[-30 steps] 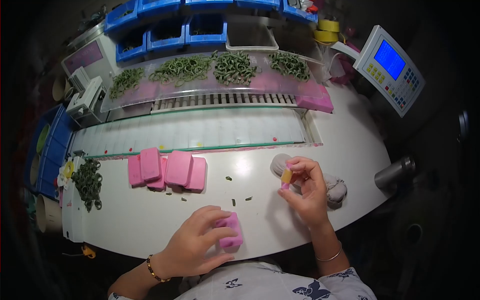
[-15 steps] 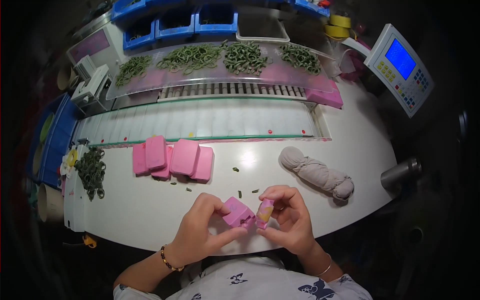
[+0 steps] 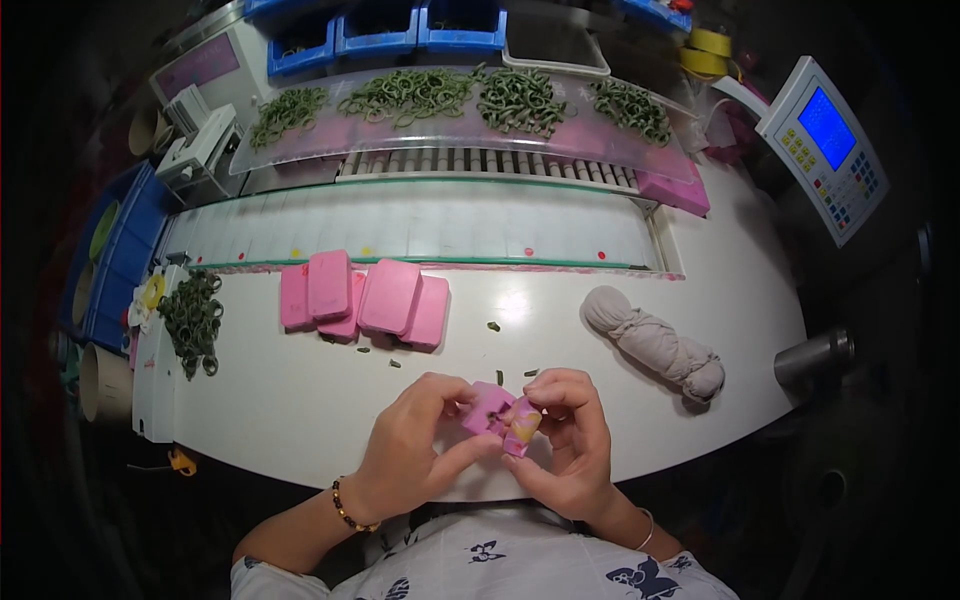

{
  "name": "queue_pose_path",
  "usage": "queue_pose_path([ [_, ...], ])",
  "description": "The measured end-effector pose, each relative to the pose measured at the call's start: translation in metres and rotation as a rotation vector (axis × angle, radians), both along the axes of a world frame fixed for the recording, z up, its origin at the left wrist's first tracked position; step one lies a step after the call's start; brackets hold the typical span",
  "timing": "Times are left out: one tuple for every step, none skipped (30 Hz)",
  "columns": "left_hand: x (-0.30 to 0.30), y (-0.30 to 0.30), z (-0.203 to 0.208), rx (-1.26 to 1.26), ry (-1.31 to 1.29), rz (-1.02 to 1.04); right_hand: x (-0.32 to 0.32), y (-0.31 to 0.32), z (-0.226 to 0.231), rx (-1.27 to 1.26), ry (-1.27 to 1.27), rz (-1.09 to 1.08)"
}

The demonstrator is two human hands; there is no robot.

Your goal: The person assembles small keychains by opening pink plastic cases, inserting a yellow core and a green coiled ring, then closing the cases. Completed units are placed on a conveyor belt that transports them away. The person repeats this process for multiple units throughout the clip.

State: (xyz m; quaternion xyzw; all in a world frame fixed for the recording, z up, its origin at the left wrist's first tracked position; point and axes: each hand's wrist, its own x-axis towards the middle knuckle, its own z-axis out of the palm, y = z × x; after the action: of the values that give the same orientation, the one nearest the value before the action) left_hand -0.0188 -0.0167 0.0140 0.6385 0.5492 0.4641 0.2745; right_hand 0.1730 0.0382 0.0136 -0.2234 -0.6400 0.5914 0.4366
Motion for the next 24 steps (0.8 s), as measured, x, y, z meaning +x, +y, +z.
queue_pose_path([
  [0.002, -0.002, -0.004, 0.015, -0.027, 0.023, 0.0, -0.001, -0.002, 0.02, -0.018, -0.007],
  [0.003, -0.004, -0.007, 0.03, -0.053, 0.045, -0.001, -0.002, -0.003, 0.04, -0.036, -0.015],
  [0.003, -0.004, -0.01, 0.067, 0.015, 0.038, -0.001, -0.003, -0.004, 0.061, -0.053, -0.022],
  [0.002, -0.005, -0.013, 0.102, 0.083, 0.031, -0.002, -0.003, -0.005, 0.119, -0.084, -0.043],
  [0.001, -0.007, -0.015, 0.137, 0.151, 0.024, -0.002, -0.003, -0.004, 0.178, -0.115, -0.063],
  [0.001, -0.006, -0.013, 0.15, 0.169, 0.02, -0.003, -0.002, -0.004, 0.237, -0.145, -0.083],
  [0.002, -0.004, -0.008, 0.164, 0.188, 0.018, -0.003, -0.002, -0.003, 0.285, -0.174, -0.098],
  [0.002, -0.003, -0.006, 0.178, 0.207, 0.016, -0.002, -0.003, -0.002, 0.335, -0.202, -0.114],
  [0.002, -0.004, -0.006, 0.157, 0.196, 0.021, -0.002, -0.003, 0.0, 0.384, -0.231, -0.129],
  [0.002, -0.004, -0.006, 0.139, 0.185, 0.027, -0.002, -0.001, 0.002, 0.42, -0.231, -0.134],
  [0.001, -0.004, -0.006, 0.121, 0.174, 0.032, -0.001, 0.001, 0.005, 0.456, -0.231, -0.139],
  [0.001, -0.004, -0.006, 0.127, 0.169, 0.034, -0.001, 0.002, 0.007, 0.491, -0.232, -0.143],
  [0.001, -0.003, -0.005, 0.132, 0.163, 0.034, -0.001, 0.001, 0.008, 0.491, -0.23, -0.151],
  [0.001, -0.002, -0.005, 0.137, 0.156, 0.035, -0.002, 0.001, 0.009, 0.49, -0.229, -0.158],
  [0.002, -0.002, -0.004, 0.138, 0.162, 0.034, -0.002, 0.001, 0.011, 0.489, -0.228, -0.165],
  [0.002, -0.002, -0.003, 0.138, 0.17, 0.033, -0.003, 0.0, 0.012, 0.483, -0.207, -0.169],
  [0.003, -0.001, -0.003, 0.138, 0.178, 0.032, -0.006, 0.0, 0.013, 0.478, -0.186, -0.173],
  [0.004, -0.002, -0.002, 0.127, 0.17, 0.032, -0.009, -0.001, 0.014, 0.472, -0.166, -0.177],
  [0.005, -0.001, 0.0, 0.118, 0.162, 0.028, -0.012, -0.001, 0.012, 0.469, -0.187, -0.174],
  [0.006, -0.001, 0.001, 0.108, 0.154, 0.023, -0.016, -0.001, 0.008, 0.466, -0.207, -0.172],
  [0.005, 0.0, 0.001, 0.093, 0.13, 0.017, -0.019, 0.0, 0.005, 0.463, -0.228, -0.17],
  [0.003, 0.001, 0.0, 0.076, 0.106, 0.015, -0.021, 0.001, 0.003, 0.566, -0.267, -0.218],
  [0.001, 0.001, -0.001, 0.06, 0.083, 0.013, -0.022, 0.001, 0.003, 0.606, -0.285, -0.243],
  [-0.001, 0.001, -0.002, 0.002, -0.023, -0.006, -0.022, 0.0, 0.004, 0.646, -0.303, -0.269],
])
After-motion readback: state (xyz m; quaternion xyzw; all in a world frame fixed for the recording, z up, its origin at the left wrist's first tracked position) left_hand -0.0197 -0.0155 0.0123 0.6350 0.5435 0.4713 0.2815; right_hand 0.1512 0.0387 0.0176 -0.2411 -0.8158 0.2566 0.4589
